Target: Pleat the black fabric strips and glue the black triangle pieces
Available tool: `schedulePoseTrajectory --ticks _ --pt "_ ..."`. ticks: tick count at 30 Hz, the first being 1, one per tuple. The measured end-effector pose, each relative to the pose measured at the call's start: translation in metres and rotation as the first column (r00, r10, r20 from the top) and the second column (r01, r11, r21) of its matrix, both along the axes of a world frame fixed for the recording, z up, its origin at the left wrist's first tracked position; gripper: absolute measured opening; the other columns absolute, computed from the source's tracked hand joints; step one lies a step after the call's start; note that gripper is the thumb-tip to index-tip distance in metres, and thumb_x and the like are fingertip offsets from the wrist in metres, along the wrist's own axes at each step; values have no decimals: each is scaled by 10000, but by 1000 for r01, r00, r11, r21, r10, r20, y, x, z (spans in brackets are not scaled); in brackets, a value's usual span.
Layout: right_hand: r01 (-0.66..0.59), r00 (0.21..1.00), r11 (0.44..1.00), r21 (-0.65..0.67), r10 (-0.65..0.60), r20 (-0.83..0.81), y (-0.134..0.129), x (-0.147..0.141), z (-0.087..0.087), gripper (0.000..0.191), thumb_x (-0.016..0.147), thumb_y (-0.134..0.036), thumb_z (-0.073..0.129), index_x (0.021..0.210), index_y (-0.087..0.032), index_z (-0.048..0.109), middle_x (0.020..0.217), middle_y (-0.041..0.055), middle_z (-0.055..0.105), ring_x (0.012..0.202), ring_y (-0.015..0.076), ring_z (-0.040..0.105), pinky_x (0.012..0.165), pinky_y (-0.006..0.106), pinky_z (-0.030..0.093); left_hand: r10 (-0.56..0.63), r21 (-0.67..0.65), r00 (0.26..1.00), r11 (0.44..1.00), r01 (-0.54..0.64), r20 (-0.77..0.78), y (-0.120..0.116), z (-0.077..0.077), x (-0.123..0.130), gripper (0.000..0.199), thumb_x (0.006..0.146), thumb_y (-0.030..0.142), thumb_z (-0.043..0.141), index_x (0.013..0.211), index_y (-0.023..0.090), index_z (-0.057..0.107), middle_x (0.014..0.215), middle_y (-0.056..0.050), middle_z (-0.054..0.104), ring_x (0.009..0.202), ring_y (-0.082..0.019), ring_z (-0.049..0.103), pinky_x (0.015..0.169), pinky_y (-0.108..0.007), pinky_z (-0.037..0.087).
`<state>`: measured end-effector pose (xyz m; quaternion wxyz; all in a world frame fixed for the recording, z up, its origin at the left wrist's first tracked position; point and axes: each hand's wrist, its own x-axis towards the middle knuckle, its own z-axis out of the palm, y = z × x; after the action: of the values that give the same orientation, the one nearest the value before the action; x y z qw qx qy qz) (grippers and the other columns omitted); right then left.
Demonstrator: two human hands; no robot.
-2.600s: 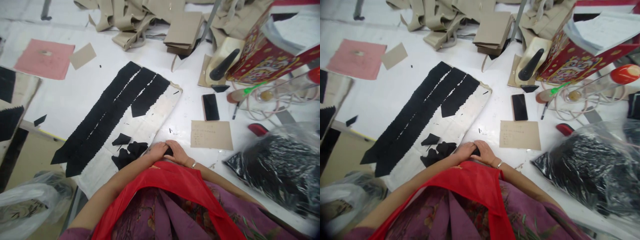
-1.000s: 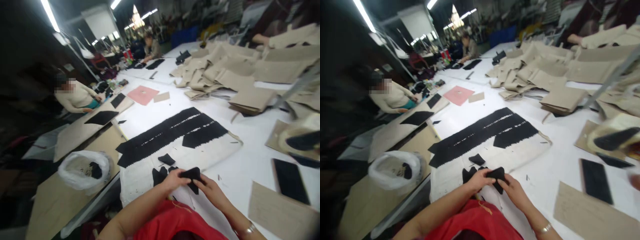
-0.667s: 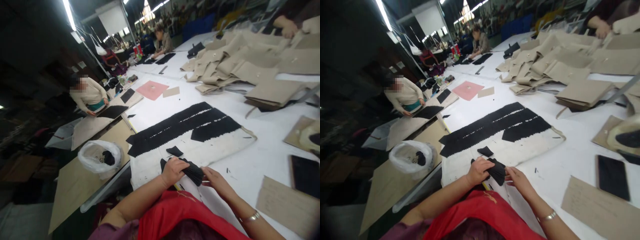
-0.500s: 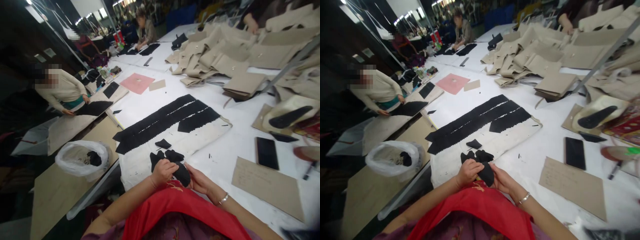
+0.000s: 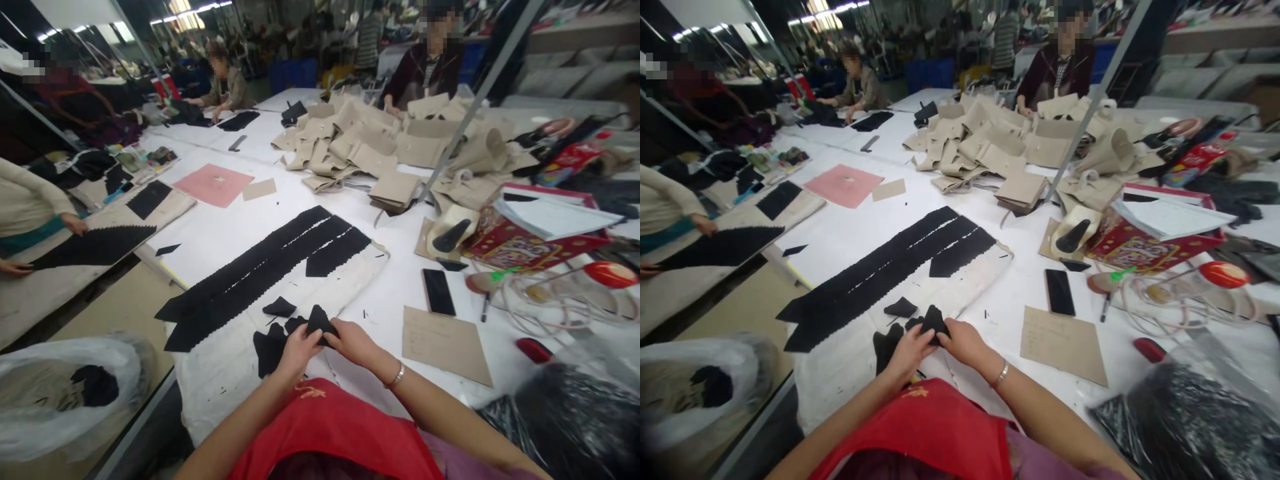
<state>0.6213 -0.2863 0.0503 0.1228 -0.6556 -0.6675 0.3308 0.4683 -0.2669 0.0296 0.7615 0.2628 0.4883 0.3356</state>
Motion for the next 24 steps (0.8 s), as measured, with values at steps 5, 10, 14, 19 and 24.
schedulePoseTrajectory --ticks 5,10,14,19,24 --pt "84 996 995 47 -85 15 -2 19 0 244 875 -370 438 928 -149 527 879 114 648 753 193 607 636 277 415 -11 79 998 997 16 -66 11 1 31 337 613 264 744 897 137 614 882 -76 654 777 -176 622 714 -309 499" --pt "86 846 982 -166 -160 -508 -2 50 -6 288 885 -395 392 824 -154 538 658 27 635 577 129 584 527 230 423 -142 5 988 990 142 57 16 11 38 362 607 256 757 905 116 607 834 -78 656 741 -171 625 733 -328 495" --pt "141 986 988 68 -134 -103 -8 45 -2 224 866 -334 440 818 -154 565 769 79 649 691 173 595 600 261 409 -86 -49 995 995 89 48 13 13 47 359 612 220 746 925 127 595 888 -88 659 736 -159 627 718 -304 499" --pt "103 991 983 151 -114 66 -5 34 1 249 877 -360 430 907 -155 569 840 93 641 736 187 587 624 259 377 -74 39 996 996 76 -52 21 13 49 369 597 242 745 917 133 597 858 -75 661 729 -164 625 658 -282 500" --pt "162 963 987 -10 -161 -215 11 48 -1 278 859 -392 439 745 -171 564 654 4 592 601 128 518 534 221 335 -177 44 982 983 180 -61 37 12 40 390 560 234 763 906 127 618 805 -63 668 736 -182 628 691 -310 498"
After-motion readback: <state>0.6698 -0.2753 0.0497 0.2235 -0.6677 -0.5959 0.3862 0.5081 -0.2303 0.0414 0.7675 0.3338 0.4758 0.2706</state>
